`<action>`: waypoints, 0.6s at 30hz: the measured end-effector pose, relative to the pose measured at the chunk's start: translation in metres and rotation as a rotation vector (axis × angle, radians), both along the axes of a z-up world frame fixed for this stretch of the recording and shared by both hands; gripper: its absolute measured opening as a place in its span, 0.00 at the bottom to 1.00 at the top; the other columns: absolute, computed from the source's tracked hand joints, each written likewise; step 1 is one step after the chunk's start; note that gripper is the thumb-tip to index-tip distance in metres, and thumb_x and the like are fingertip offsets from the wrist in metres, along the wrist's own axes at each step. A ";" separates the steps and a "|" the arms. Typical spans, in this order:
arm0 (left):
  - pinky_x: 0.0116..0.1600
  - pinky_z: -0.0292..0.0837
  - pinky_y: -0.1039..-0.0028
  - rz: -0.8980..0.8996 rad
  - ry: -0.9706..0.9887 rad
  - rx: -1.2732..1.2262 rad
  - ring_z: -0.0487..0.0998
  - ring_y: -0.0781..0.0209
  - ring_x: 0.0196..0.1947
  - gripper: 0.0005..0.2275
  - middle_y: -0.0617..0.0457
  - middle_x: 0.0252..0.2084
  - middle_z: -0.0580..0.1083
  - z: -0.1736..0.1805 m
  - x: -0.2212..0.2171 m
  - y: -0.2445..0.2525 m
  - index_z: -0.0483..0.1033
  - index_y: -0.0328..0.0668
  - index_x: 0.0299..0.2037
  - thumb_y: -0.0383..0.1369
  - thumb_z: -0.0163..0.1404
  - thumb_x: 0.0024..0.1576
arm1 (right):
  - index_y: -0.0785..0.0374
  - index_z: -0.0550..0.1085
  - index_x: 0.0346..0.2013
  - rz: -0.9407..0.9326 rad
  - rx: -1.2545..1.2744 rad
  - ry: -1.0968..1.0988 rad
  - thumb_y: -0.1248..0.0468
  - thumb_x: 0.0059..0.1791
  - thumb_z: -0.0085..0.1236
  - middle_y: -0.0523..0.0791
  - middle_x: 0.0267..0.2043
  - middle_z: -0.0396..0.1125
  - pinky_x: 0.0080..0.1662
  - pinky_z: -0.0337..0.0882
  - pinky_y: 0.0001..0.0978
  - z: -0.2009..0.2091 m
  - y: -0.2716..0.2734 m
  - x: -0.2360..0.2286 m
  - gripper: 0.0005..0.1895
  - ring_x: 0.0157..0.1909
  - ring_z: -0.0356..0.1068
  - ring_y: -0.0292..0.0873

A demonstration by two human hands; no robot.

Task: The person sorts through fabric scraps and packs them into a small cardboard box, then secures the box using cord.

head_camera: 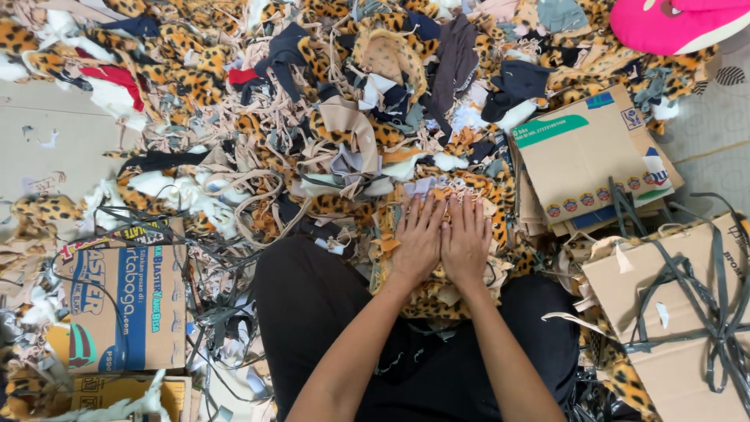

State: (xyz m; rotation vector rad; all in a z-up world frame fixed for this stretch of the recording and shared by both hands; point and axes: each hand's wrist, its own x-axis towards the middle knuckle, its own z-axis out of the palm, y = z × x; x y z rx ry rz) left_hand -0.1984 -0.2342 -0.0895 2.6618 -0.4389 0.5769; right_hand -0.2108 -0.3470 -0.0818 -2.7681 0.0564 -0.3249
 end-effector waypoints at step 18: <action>0.50 0.80 0.63 0.213 0.431 -0.503 0.64 0.31 0.67 0.26 0.27 0.76 0.40 0.083 0.073 0.138 0.53 0.26 0.72 0.23 0.45 0.63 | 0.49 0.74 0.51 0.178 0.069 0.025 0.51 0.50 0.61 0.42 0.53 0.67 0.53 0.67 0.56 0.032 0.113 0.177 0.17 0.55 0.66 0.53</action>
